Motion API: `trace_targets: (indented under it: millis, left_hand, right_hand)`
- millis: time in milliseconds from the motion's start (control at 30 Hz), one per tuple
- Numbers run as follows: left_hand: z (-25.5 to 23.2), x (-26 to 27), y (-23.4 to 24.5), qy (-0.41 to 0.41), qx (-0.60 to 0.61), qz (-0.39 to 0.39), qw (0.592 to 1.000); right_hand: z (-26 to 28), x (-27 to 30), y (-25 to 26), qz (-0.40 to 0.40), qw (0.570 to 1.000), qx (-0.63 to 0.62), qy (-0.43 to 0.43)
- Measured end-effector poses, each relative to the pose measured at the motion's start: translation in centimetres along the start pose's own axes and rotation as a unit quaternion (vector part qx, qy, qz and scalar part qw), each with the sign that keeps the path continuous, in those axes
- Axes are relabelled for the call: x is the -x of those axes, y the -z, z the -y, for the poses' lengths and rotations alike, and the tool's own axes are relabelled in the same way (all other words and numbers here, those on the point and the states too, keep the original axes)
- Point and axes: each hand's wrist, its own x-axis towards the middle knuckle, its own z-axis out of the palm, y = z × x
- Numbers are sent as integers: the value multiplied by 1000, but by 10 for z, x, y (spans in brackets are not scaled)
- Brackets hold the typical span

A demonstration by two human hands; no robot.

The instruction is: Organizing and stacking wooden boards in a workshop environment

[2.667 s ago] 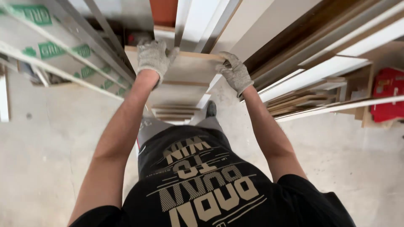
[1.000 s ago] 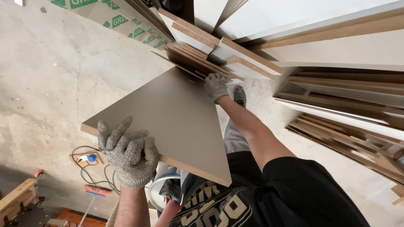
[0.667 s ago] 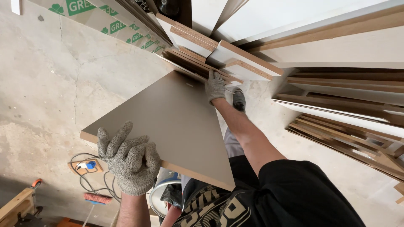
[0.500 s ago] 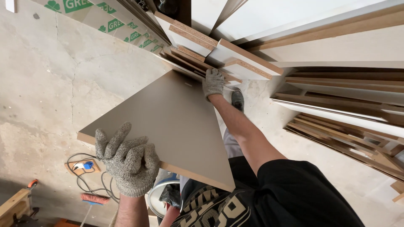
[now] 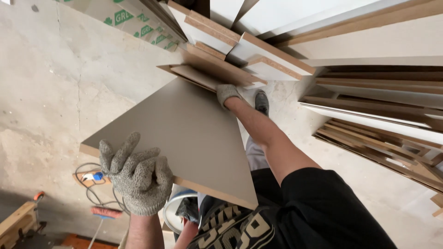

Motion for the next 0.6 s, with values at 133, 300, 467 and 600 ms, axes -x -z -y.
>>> trace_targets:
  millis: [133, 300, 467, 600]
  left_hand:
    - [1, 2, 1, 9, -11, 4, 1000]
    - [1, 2, 1, 19, -10, 11, 1000]
    - [2, -2, -2, -1, -9, -12, 1000]
    - [5, -5, 0, -15, -7, -8, 1000]
  right_hand:
    - [-16, 27, 4, -42, 997, 58, 21]
    - [-63, 89, 11, -122, 988, 68, 58]
    - [-117, 178, 50, -34, 999, -9, -7]
    - [-192, 207, 20, -2, 997, 55, -61]
